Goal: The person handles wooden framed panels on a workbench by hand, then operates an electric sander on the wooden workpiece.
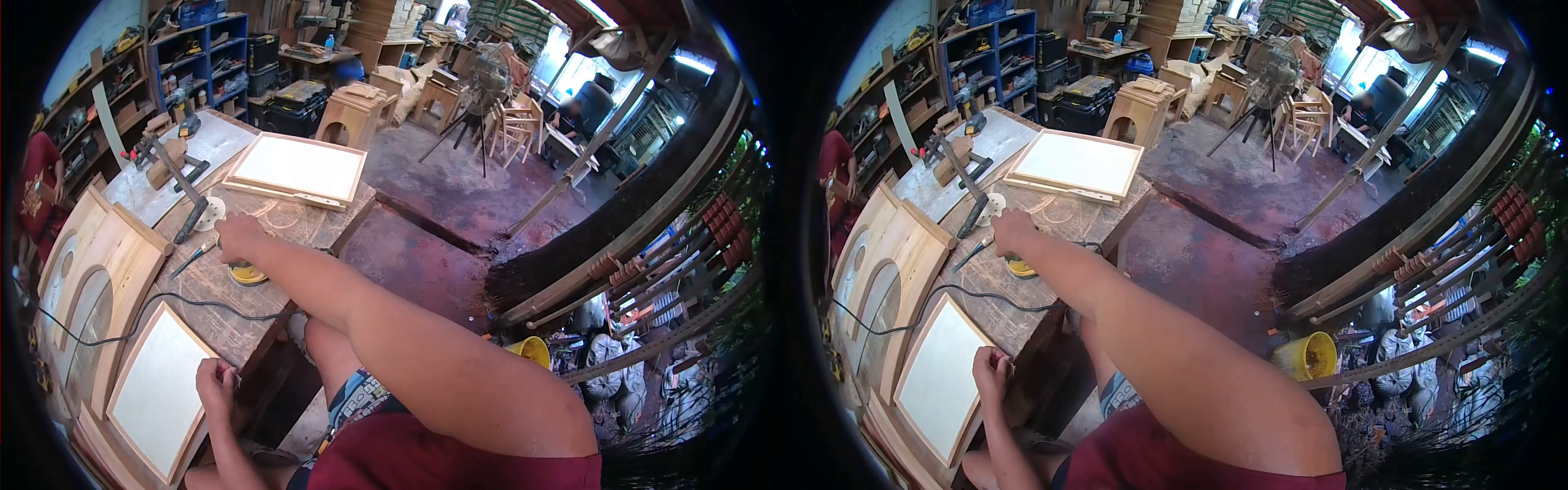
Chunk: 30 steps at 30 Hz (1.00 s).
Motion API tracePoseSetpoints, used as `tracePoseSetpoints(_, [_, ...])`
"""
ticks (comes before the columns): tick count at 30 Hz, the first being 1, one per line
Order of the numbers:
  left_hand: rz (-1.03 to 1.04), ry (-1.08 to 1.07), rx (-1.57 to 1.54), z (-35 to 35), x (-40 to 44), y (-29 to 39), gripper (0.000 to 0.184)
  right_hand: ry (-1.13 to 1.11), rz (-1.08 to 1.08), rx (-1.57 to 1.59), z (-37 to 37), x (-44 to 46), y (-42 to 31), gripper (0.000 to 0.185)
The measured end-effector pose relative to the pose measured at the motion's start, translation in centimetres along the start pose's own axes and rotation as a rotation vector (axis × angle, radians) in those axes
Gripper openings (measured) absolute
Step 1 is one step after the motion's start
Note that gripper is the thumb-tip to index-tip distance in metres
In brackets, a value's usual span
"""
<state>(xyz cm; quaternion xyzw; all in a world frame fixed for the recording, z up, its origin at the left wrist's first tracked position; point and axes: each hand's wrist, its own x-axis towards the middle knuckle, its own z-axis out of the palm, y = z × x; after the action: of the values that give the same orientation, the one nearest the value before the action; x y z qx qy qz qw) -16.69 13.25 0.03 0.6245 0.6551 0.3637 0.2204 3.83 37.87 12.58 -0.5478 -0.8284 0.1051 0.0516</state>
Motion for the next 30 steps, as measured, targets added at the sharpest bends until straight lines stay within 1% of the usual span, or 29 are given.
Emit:
tracePoseSetpoints(1, [0.013, 0.005, -0.004, 0.2, 0.0, -0.7, 0.021, -0.035, 0.021, 0.008, -0.2, -0.1, -0.1, 0.069])
tracePoseSetpoints(5, [0.035, 0.011, -0.014, -0.3, -0.6, -0.5, 0.021, 0.001, 0.042, 0.022, 0.3, -0.1, 0.0, 0.067])
tracePoseSetpoints(7, [-0.035, 0.004, -0.004, -0.9, -0.7, -0.8, 0.022, -0.026, 0.045, 0.008, 0.0, 0.0, -0.2, 0.065])
tracePoseSetpoints(10, [-0.055, 0.010, 0.029, -1.6, -1.1, -1.4, 0.024, -0.012, 0.046, 0.023, -0.6, -0.6, -0.5, 0.062])
tracePoseSetpoints(12, [-0.074, 0.015, 0.049, -2.0, -1.3, -1.9, 0.024, 0.029, 0.035, 0.021, 0.4, -0.1, 0.2, 0.062])
tracePoseSetpoints(13, [-0.041, 0.016, 0.010, -2.0, -1.4, -2.3, 0.024, 0.071, 0.018, 0.023, 1.1, 0.5, 0.3, 0.062])
tracePoseSetpoints(14, [-0.017, 0.028, -0.020, -2.3, -1.6, -2.9, 0.024, 0.055, 0.031, -0.002, 2.0, 1.4, 0.8, 0.060])
tracePoseSetpoints(15, [0.029, 0.047, 0.015, -2.4, -1.6, -3.5, 0.023, 0.036, 0.023, -0.023, 3.0, 2.5, 1.2, 0.058])
tracePoseSetpoints(16, [0.023, 0.047, 0.006, -2.8, -1.7, -3.3, 0.022, 0.022, 0.027, 0.063, 2.7, 2.2, 1.3, 0.054])
tracePoseSetpoints(17, [-0.007, 0.011, 0.098, -3.3, -1.8, -3.3, 0.023, 0.116, 0.013, 0.077, 4.0, 2.7, 1.7, 0.053])
tracePoseSetpoints(18, [-0.024, -0.036, 0.189, -4.0, -2.0, -3.1, 0.023, 0.042, 0.019, 0.018, 3.0, 2.3, 1.5, 0.053])
tracePoseSetpoints(19, [-0.002, 0.004, 0.151, -4.6, -2.4, -2.3, 0.023, 0.075, -0.026, 0.045, 3.3, 2.4, 1.9, 0.055])
tracePoseSetpoints(20, [-0.037, 0.026, 0.099, -5.2, -3.1, -2.2, 0.022, 0.100, -0.048, 0.024, 3.6, 2.5, 2.1, 0.060])
tracePoseSetpoints(22, [-0.048, 0.037, 0.140, -6.6, -3.8, -2.4, 0.018, 0.044, 0.020, 0.009, 1.4, 1.1, 0.3, 0.064])
tracePoseSetpoints(23, [-0.091, 0.026, 0.160, -7.2, -4.1, -2.0, 0.017, 0.103, -0.017, -0.011, 1.9, 1.4, 1.0, 0.062])
tracePoseSetpoints(25, [-0.148, -0.004, 0.195, -8.1, -4.4, -1.9, 0.016, 0.078, -0.010, -0.031, 1.4, 1.3, 0.7, 0.060])
tracePoseSetpoints(26, [-0.148, 0.011, 0.191, -8.1, -4.5, -2.1, 0.017, 0.082, -0.037, -0.025, 1.3, 1.2, 0.4, 0.060])
tracePoseSetpoints(30, [-0.131, 0.015, 0.184, -7.7, -4.5, -1.7, 0.016, 0.071, -0.018, -0.043, 0.7, 0.4, -0.2, 0.057])
